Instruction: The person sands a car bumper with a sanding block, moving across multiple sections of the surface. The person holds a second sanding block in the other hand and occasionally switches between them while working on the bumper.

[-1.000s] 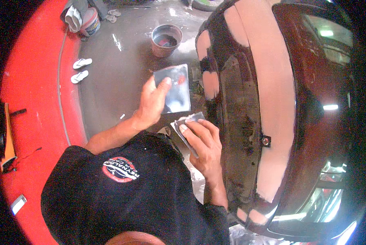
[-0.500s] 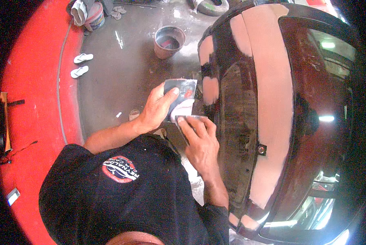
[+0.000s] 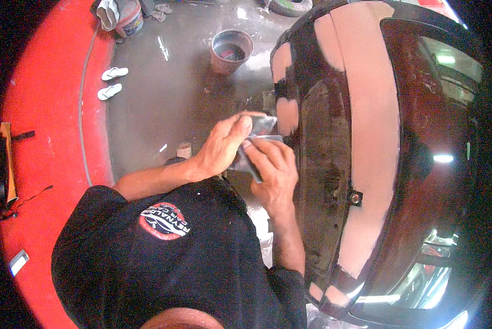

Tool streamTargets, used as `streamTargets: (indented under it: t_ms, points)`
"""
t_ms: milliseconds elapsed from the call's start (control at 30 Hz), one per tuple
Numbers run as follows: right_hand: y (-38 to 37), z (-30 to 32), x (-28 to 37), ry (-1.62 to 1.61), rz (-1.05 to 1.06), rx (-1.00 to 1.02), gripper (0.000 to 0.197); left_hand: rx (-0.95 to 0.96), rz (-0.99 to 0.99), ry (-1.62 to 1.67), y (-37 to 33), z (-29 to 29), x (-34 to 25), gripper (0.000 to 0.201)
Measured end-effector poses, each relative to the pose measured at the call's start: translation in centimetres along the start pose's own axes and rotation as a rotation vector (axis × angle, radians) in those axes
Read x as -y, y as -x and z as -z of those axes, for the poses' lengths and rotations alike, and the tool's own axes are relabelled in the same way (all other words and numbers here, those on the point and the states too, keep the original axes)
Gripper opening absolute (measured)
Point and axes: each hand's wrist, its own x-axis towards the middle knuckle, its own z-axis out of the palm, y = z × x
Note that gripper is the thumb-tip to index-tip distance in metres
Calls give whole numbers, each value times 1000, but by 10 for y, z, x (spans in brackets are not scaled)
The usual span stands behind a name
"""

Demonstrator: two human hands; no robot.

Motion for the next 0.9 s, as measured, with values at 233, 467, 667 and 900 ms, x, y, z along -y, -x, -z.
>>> streamTargets:
  t_ms: [233, 467, 667, 900]
  points:
    - [14, 18, 12, -47, 44, 164, 55, -168, 120, 285, -12, 9, 8, 25]
    - [22, 13, 15, -92, 134, -206, 56, -256, 205, 506, -13, 0, 12, 27]
    - [24, -26, -22, 134, -32, -307, 51, -124, 394, 834, -10, 11, 20, 29]
    - [19, 20, 12, 17, -63, 31, 60, -98, 111, 254, -12, 7, 13, 27]
